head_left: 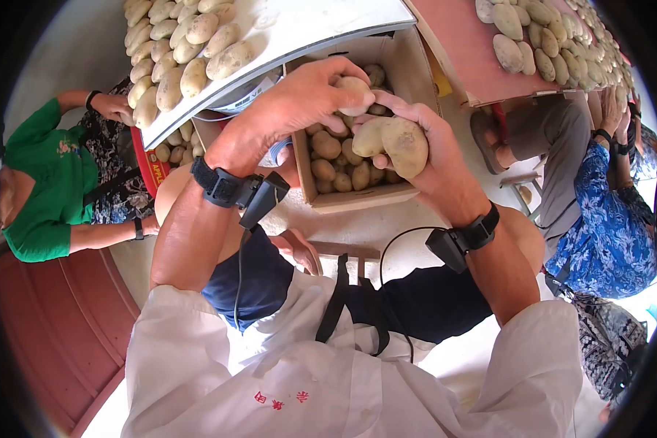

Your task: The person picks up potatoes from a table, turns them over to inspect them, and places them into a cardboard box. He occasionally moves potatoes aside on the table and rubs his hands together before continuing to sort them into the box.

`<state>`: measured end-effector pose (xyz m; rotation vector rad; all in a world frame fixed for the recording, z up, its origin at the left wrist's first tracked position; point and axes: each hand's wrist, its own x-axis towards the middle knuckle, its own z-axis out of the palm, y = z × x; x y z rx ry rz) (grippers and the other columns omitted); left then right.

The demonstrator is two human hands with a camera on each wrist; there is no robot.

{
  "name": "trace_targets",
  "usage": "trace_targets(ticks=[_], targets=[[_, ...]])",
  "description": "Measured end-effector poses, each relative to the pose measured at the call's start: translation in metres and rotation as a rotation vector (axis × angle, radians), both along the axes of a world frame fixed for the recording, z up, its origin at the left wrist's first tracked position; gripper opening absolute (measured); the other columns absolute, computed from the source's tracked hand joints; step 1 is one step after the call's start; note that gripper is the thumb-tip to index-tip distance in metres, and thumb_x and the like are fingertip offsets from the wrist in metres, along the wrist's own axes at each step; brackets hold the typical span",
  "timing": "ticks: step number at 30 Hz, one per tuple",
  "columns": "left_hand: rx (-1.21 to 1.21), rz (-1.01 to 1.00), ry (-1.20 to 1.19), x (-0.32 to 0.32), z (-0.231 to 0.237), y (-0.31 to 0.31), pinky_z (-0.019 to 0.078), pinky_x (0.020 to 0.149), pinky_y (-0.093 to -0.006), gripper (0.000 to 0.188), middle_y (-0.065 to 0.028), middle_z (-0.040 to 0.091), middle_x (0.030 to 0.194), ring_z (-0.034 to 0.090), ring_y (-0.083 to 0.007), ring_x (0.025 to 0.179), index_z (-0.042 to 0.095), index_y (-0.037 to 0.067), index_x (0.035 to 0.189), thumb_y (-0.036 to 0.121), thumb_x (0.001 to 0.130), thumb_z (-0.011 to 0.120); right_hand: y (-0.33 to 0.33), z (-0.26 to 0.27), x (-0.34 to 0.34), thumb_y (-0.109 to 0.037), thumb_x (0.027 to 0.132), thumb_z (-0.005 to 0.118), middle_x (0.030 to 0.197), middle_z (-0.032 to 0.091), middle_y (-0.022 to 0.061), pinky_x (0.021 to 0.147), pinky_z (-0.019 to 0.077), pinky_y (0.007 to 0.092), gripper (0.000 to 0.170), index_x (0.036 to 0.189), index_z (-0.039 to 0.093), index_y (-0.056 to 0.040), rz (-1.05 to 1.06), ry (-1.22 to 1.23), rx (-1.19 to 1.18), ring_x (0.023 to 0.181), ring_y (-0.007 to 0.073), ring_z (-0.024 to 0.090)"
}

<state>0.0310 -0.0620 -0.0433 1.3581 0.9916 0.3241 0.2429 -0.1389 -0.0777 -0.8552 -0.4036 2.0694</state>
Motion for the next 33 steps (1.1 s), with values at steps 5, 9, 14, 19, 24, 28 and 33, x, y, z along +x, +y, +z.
trace_targets(ticks=[5,9,14,19,24,28,33], targets=[[0.132,0.064,0.084,-0.015,-0.008,0.007,0.0566,0.085,-0.0328,0.043,-0.0118,0.068,0.116,0.069,-0.0193,0.096,0.066,0.002,0.124,0.025,0.089,0.074,-0.007,0.002,0.001,-0.028,0.099,0.057,0.117,0.068,0.0196,0.072,0.0550,0.0382,0.044,0.132,0.061,0.0007,-0.095,-0.153,0.020,0.103,0.0285,0.066],[0.268,0.046,0.241,-0.018,-0.009,0.009,0.0531,0.092,-0.0351,0.041,-0.0131,0.068,0.115,0.067,-0.0207,0.099,0.069,0.003,0.123,0.022,0.087,0.072,-0.004,0.003,0.007,-0.026,0.100,0.059,0.117,0.069,0.0186,0.072,0.0556,0.0379,0.037,0.124,0.066,0.0010,-0.169,-0.124,-0.001,0.105,0.0278,0.067],[0.470,0.065,0.325,-0.024,-0.022,0.016,0.0511,0.092,-0.0295,0.040,-0.0105,0.071,0.114,0.064,-0.0164,0.101,0.067,0.005,0.130,0.019,0.092,0.070,0.004,-0.007,0.016,-0.025,0.100,0.060,0.116,0.069,0.0171,0.072,0.0561,0.0382,0.035,0.122,0.066,0.0008,-0.125,-0.059,-0.034,0.105,0.0268,0.067],[0.390,0.081,0.295,-0.023,-0.015,0.014,0.0502,0.096,-0.0329,0.040,-0.0151,0.071,0.116,0.065,-0.0210,0.107,0.069,0.006,0.127,0.022,0.091,0.069,-0.017,-0.008,0.001,-0.026,0.098,0.062,0.115,0.066,0.0155,0.072,0.0566,0.0395,0.035,0.122,0.065,-0.0007,-0.095,-0.263,0.119,0.103,0.0263,0.066],[0.346,0.068,0.344,-0.019,-0.010,0.012,0.0498,0.101,-0.0365,0.041,-0.0179,0.071,0.117,0.066,-0.0251,0.113,0.070,0.006,0.125,0.025,0.089,0.069,-0.018,-0.038,0.003,-0.022,0.093,0.060,0.124,0.062,0.0172,0.076,0.0559,0.0386,0.044,0.130,0.059,0.0012,0.056,-0.236,-0.162,0.111,0.0283,0.064],[0.418,0.092,0.292,-0.022,-0.008,0.012,0.0481,0.080,-0.0263,0.037,-0.0029,0.068,0.094,0.058,-0.0107,0.085,0.071,0.006,0.125,0.025,0.094,0.068,-0.014,-0.027,0.002,-0.018,0.091,0.067,0.109,0.063,0.0109,0.076,0.0574,0.0389,0.036,0.120,0.061,0.0018,0.000,-0.226,-0.139,0.102,0.0247,0.066],[0.375,0.190,0.224,-0.031,-0.001,0.022,0.0481,0.080,-0.0251,0.037,-0.0013,0.068,0.095,0.058,-0.0089,0.083,0.072,0.006,0.124,0.028,0.094,0.068,-0.007,-0.028,0.000,-0.014,0.091,0.067,0.103,0.067,0.0081,0.081,0.0554,0.0327,0.028,0.115,0.065,-0.0013,0.072,-0.446,0.001,0.096,0.0230,0.068]])
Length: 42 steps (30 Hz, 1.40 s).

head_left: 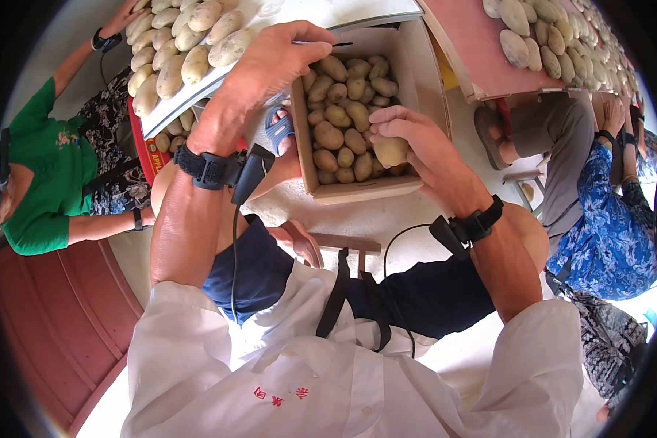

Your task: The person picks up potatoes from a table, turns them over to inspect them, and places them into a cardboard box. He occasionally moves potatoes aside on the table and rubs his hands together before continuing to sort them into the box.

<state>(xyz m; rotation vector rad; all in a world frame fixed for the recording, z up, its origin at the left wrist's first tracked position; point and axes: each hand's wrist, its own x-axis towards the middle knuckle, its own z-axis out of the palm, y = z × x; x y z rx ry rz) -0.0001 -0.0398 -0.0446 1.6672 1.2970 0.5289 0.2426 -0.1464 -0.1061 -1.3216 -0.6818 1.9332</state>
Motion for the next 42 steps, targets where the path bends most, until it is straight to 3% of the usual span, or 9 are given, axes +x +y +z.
trace_targets(ticks=[5,10,15,22,26,32,36,37,42], targets=[[0.005,0.087,-0.011,-0.007,0.006,0.003,0.0494,0.082,-0.0260,0.040,-0.0036,0.070,0.103,0.060,-0.0106,0.084,0.073,0.005,0.122,0.032,0.094,0.070,-0.001,-0.022,0.005,-0.019,0.090,0.070,0.101,0.068,0.0126,0.082,0.0545,0.0320,0.030,0.115,0.067,-0.0015,0.128,-0.290,0.319,0.093,0.0247,0.068],[0.029,0.152,-0.020,-0.014,0.001,0.009,0.0517,0.079,-0.0283,0.040,-0.0062,0.073,0.101,0.063,-0.0141,0.082,0.073,0.003,0.120,0.033,0.092,0.069,-0.015,-0.060,0.009,-0.032,0.089,0.071,0.109,0.067,0.0316,0.090,0.0533,0.0497,0.049,0.122,0.063,0.0033,0.564,-1.163,0.596,0.104,0.0452,0.066],[0.007,0.133,-0.038,-0.013,0.008,0.006,0.0538,0.078,-0.0310,0.036,-0.0090,0.075,0.097,0.066,-0.0164,0.083,0.074,0.000,0.115,0.028,0.092,0.067,-0.017,-0.037,0.003,-0.029,0.092,0.068,0.119,0.067,0.0283,0.095,0.0514,0.0513,0.044,0.122,0.062,0.0023,0.720,-0.992,0.512,0.115,0.0434,0.064],[-0.061,0.071,-0.037,-0.003,0.008,0.000,0.0513,0.081,-0.0287,0.035,-0.0054,0.072,0.100,0.062,-0.0130,0.090,0.072,-0.001,0.118,0.026,0.095,0.067,0.000,0.005,-0.021,-0.027,0.092,0.068,0.095,0.068,0.0214,0.082,0.0529,0.0478,0.039,0.120,0.064,0.0003,0.736,-0.982,0.774,0.093,0.0376,0.068],[-0.060,0.005,-0.042,0.003,0.012,-0.002,0.0521,0.082,-0.0297,0.036,-0.0060,0.072,0.100,0.063,-0.0145,0.090,0.070,-0.002,0.119,0.025,0.096,0.066,0.021,0.046,-0.028,-0.022,0.094,0.068,0.088,0.068,0.0172,0.075,0.0528,0.0423,0.031,0.115,0.065,0.0015,0.493,-0.831,0.750,0.079,0.0334,0.065],[-0.090,0.147,-0.256,0.011,0.017,-0.008,0.0532,0.080,-0.0303,0.035,-0.0100,0.074,0.108,0.069,-0.0172,0.100,0.067,-0.002,0.124,0.021,0.098,0.064,0.034,0.086,-0.041,-0.026,0.102,0.061,0.114,0.070,0.0178,0.078,0.0569,0.0402,0.038,0.129,0.061,0.0013,-0.044,-0.257,0.681,0.097,0.0273,0.070],[-0.031,0.200,-0.295,0.022,0.025,-0.017,0.0528,0.080,-0.0296,0.033,-0.0109,0.072,0.116,0.069,-0.0169,0.102,0.065,-0.002,0.126,0.018,0.099,0.062,0.059,0.085,-0.034,-0.048,0.108,0.049,0.145,0.052,0.0216,0.106,0.0487,0.0481,0.066,0.148,0.042,0.0041,-0.245,0.564,0.403,0.133,0.0324,0.054],[-0.025,0.178,-0.352,0.023,0.025,-0.017,0.0520,0.080,-0.0297,0.034,-0.0108,0.072,0.116,0.069,-0.0168,0.102,0.063,-0.003,0.127,0.017,0.100,0.062,0.061,0.092,-0.030,-0.061,0.107,0.040,0.154,0.042,0.0258,0.118,0.0370,0.0512,0.084,0.155,0.028,0.0078,-0.198,0.636,0.431,0.145,0.0349,0.041],[0.098,0.230,-0.375,0.033,0.033,-0.028,0.0519,0.085,-0.0309,0.038,-0.0143,0.069,0.121,0.067,-0.0179,0.106,0.058,-0.005,0.133,0.017,0.101,0.059,0.065,0.100,-0.025,-0.064,0.106,0.037,0.154,0.043,0.0252,0.122,0.0305,0.0544,0.081,0.152,0.037,0.0036,-0.230,0.801,0.424,0.147,0.0367,0.038]])
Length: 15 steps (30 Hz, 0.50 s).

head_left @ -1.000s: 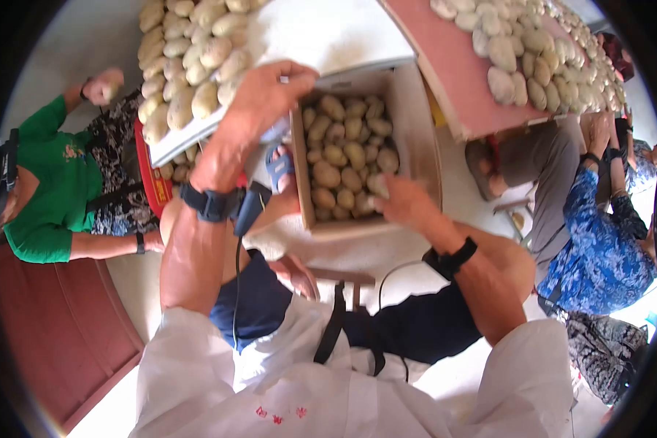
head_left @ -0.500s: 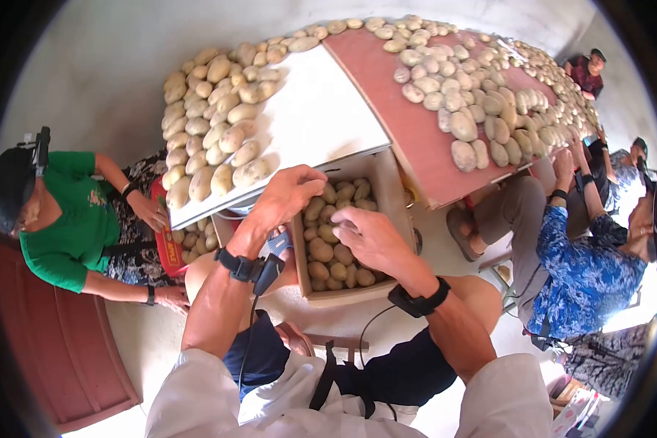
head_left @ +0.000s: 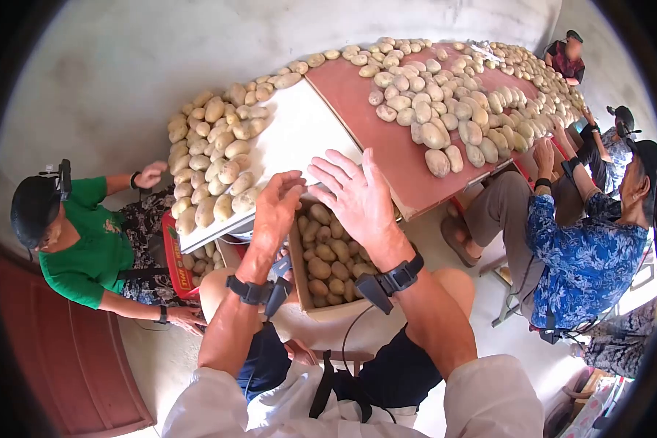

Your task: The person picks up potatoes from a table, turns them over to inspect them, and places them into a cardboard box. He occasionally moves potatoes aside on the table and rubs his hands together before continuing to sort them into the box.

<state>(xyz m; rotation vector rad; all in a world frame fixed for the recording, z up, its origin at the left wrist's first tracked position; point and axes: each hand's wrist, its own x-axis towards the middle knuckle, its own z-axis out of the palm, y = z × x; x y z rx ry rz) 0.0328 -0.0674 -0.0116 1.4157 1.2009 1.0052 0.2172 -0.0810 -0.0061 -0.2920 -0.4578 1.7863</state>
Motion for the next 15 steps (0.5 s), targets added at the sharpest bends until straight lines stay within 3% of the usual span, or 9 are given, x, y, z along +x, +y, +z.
trace_targets(ticks=[2,3,4,6,7,8,9,13,15], targets=[[0.332,0.189,0.160,0.009,0.005,-0.011,0.0525,0.092,-0.0355,0.044,-0.0191,0.064,0.130,0.064,-0.0227,0.115,0.054,-0.006,0.137,0.022,0.104,0.059,-0.004,0.004,-0.004,-0.065,0.106,0.037,0.156,0.041,0.0262,0.120,0.0337,0.0514,0.085,0.156,0.030,0.0032,-0.013,-0.016,-0.023,0.147,0.0351,0.038],[0.308,0.170,0.066,0.024,0.019,-0.030,0.0491,0.104,-0.0403,0.055,-0.0226,0.057,0.140,0.060,-0.0294,0.125,0.048,-0.006,0.144,0.031,0.105,0.059,-0.003,0.001,-0.006,-0.066,0.106,0.036,0.156,0.041,0.0251,0.118,0.0358,0.0508,0.085,0.157,0.030,0.0013,-0.003,-0.027,-0.052,0.145,0.0340,0.041],[0.362,0.115,0.232,0.030,0.022,-0.038,0.0395,0.115,-0.0437,0.065,-0.0251,0.048,0.152,0.049,-0.0350,0.140,0.039,-0.003,0.153,0.038,0.105,0.058,-0.004,0.001,-0.010,-0.066,0.106,0.035,0.155,0.042,0.0246,0.115,0.0385,0.0503,0.083,0.156,0.032,-0.0006,0.004,-0.057,-0.046,0.142,0.0325,0.044],[0.471,-0.037,0.305,0.050,0.021,-0.056,0.0318,0.119,-0.0416,0.068,-0.0226,0.040,0.159,0.038,-0.0325,0.147,0.030,0.002,0.160,0.036,0.106,0.054,-0.003,-0.006,-0.021,-0.067,0.105,0.035,0.155,0.041,0.0262,0.113,0.0398,0.0491,0.083,0.157,0.031,-0.0020,0.010,-0.016,-0.067,0.142,0.0338,0.044],[0.470,-0.094,0.315,0.067,0.036,-0.070,0.0278,0.121,-0.0424,0.074,-0.0239,0.034,0.162,0.032,-0.0355,0.151,0.026,0.003,0.162,0.040,0.105,0.054,0.005,-0.019,-0.026,-0.070,0.104,0.035,0.155,0.040,0.0262,0.111,0.0412,0.0490,0.087,0.158,0.027,-0.0029,0.055,-0.026,-0.016,0.141,0.0352,0.044],[0.467,-0.150,0.324,0.082,0.050,-0.083,0.0238,0.123,-0.0432,0.079,-0.0252,0.028,0.165,0.027,-0.0385,0.154,0.021,0.003,0.164,0.044,0.104,0.053,-0.005,-0.013,-0.029,-0.061,0.107,0.034,0.152,0.042,0.0311,0.111,0.0442,0.0541,0.079,0.159,0.025,-0.0021,0.037,-0.049,-0.004,0.138,0.0411,0.048],[0.640,-0.089,0.543,0.086,0.025,-0.078,0.0225,0.123,-0.0444,0.083,-0.0268,0.024,0.166,0.023,-0.0434,0.154,0.021,0.003,0.164,0.052,0.103,0.049,-0.008,-0.021,-0.027,-0.061,0.107,0.033,0.153,0.042,0.0310,0.110,0.0449,0.0542,0.077,0.159,0.024,-0.0047,0.059,-0.037,0.056,0.138,0.0409,0.047],[0.592,-0.118,0.312,0.085,0.031,-0.067,0.0158,0.126,-0.0471,0.085,-0.0243,0.023,0.167,0.017,-0.0419,0.157,0.022,0.001,0.163,0.058,0.104,0.043,0.007,-0.047,-0.027,-0.062,0.107,0.033,0.155,0.040,0.0279,0.107,0.0467,0.0536,0.074,0.161,0.023,-0.0120,0.182,0.038,0.049,0.141,0.0400,0.045],[0.634,-0.109,0.362,0.079,0.028,-0.060,0.0131,0.126,-0.0470,0.085,-0.0243,0.023,0.168,0.015,-0.0408,0.157,0.022,0.001,0.163,0.058,0.104,0.042,0.000,-0.032,-0.034,-0.062,0.107,0.033,0.156,0.039,0.0260,0.106,0.0472,0.0543,0.073,0.160,0.023,-0.0135,0.136,0.008,0.026,0.141,0.0402,0.045]])
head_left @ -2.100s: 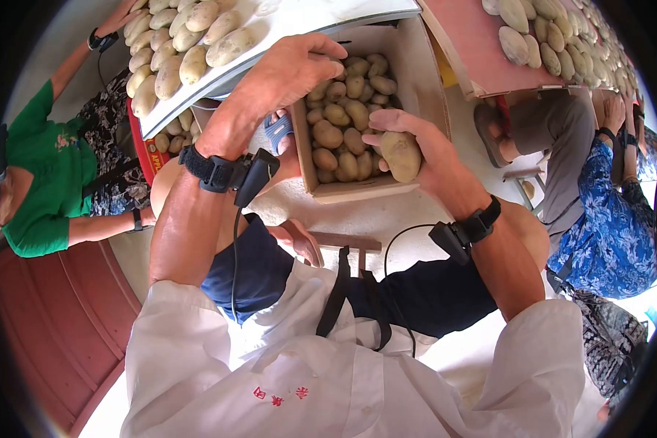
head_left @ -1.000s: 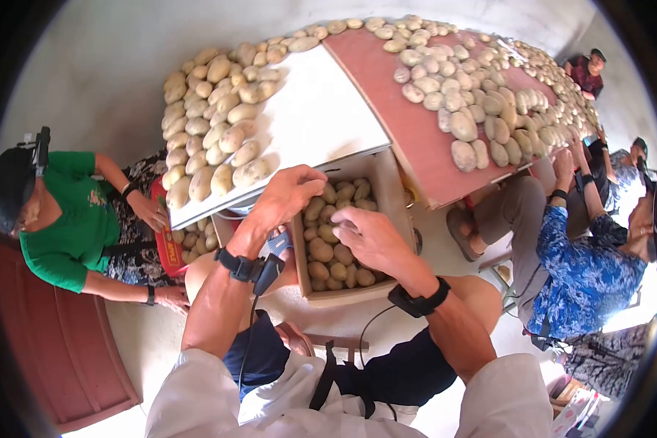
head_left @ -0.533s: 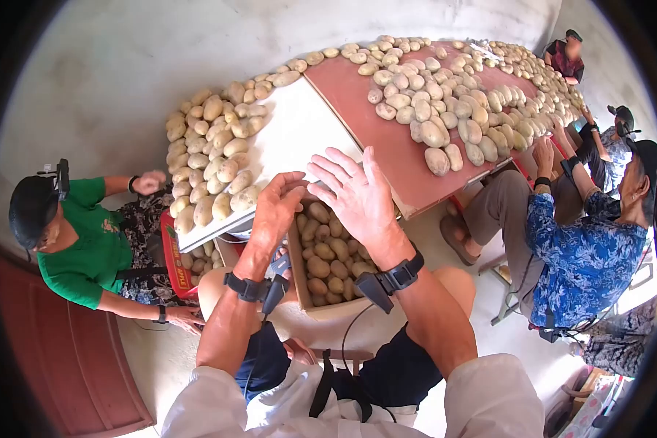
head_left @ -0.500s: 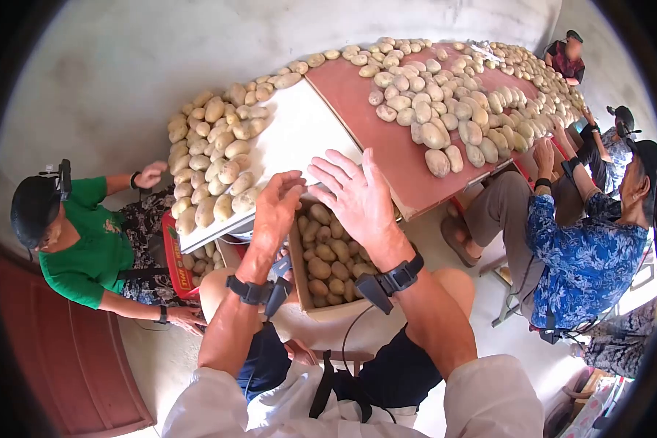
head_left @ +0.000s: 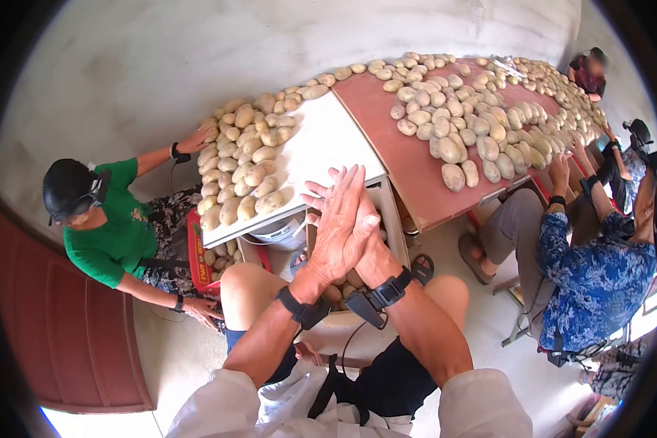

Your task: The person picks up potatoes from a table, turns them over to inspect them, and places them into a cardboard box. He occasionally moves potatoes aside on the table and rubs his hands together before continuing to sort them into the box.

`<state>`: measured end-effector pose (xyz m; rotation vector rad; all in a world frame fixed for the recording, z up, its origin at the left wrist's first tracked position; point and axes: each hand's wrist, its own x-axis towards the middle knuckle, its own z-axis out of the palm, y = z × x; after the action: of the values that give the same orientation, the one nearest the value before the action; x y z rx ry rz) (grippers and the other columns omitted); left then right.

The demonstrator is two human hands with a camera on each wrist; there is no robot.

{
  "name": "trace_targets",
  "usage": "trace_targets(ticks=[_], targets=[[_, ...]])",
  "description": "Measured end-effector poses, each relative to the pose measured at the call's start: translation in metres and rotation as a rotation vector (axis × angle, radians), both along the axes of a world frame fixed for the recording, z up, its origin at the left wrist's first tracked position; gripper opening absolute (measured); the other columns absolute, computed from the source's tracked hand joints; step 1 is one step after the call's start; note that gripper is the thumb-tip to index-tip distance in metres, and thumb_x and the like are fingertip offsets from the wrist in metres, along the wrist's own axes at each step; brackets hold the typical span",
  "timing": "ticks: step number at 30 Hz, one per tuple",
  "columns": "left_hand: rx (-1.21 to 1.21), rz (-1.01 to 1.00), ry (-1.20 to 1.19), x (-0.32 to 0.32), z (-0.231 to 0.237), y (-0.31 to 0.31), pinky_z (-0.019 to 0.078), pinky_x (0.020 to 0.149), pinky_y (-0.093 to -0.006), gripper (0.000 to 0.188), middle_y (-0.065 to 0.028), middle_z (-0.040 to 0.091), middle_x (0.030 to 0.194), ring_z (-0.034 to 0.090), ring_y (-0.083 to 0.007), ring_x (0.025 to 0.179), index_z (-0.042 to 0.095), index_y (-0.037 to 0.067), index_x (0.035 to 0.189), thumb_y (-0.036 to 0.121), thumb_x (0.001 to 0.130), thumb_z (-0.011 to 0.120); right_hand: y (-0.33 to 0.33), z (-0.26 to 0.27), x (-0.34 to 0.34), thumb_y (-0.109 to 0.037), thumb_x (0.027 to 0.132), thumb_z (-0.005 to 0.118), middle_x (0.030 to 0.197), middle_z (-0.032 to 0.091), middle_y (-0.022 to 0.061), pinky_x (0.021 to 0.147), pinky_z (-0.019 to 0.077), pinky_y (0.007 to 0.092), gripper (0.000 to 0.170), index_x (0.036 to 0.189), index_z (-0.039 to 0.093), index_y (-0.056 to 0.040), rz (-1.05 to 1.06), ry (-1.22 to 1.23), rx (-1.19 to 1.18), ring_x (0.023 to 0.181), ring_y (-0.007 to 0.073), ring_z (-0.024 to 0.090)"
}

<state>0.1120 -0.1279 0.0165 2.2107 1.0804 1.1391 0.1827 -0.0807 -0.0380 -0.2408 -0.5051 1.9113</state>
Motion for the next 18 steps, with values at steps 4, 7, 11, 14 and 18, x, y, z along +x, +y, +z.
trace_targets(ticks=[4,7,11,14,18], targets=[[-0.074,0.146,0.082,-0.019,-0.010,0.029,0.0062,0.128,-0.0467,0.081,-0.0225,0.024,0.168,0.009,-0.0368,0.160,0.024,0.004,0.163,0.060,0.106,0.035,-0.016,0.031,-0.012,-0.069,0.105,0.031,0.165,0.029,0.0159,0.120,0.0306,0.0474,0.087,0.165,0.013,-0.0077,-0.091,-0.017,0.095,0.151,0.0320,0.032],[-0.012,0.231,0.097,-0.027,-0.002,0.050,0.0062,0.128,-0.0468,0.076,-0.0188,0.025,0.169,0.008,-0.0351,0.160,0.026,0.006,0.163,0.058,0.108,0.027,-0.021,0.037,-0.012,-0.065,0.107,0.028,0.169,0.022,0.0128,0.128,0.0172,0.0378,0.083,0.165,0.013,-0.0072,-0.067,0.048,0.162,0.156,0.0249,0.021],[-0.056,0.368,0.027,-0.028,-0.009,0.054,0.0070,0.128,-0.0448,0.073,-0.0176,0.025,0.169,0.007,-0.0354,0.160,0.025,0.006,0.164,0.055,0.110,0.027,-0.008,0.031,-0.013,-0.067,0.106,0.028,0.170,0.020,0.0102,0.129,0.0156,0.0382,0.085,0.165,0.014,-0.0061,0.007,0.024,0.125,0.156,0.0244,0.021],[-0.041,0.290,0.046,-0.012,0.001,0.032,0.0079,0.128,-0.0457,0.077,-0.0191,0.023,0.170,0.008,-0.0361,0.160,0.024,0.005,0.164,0.058,0.108,0.031,-0.003,0.042,-0.012,-0.070,0.104,0.033,0.165,0.031,0.0164,0.125,0.0249,0.0421,0.086,0.163,0.022,-0.0081,-0.146,0.076,0.102,0.152,0.0293,0.030],[-0.012,0.162,0.030,0.005,0.006,0.005,0.0087,0.128,-0.0462,0.079,-0.0200,0.022,0.170,0.008,-0.0365,0.160,0.023,0.005,0.164,0.060,0.107,0.033,-0.003,0.062,0.012,-0.069,0.105,0.027,0.162,0.031,0.0268,0.124,0.0243,0.0533,0.085,0.163,0.018,-0.0084,-0.160,-0.043,0.074,0.151,0.0402,0.030]])
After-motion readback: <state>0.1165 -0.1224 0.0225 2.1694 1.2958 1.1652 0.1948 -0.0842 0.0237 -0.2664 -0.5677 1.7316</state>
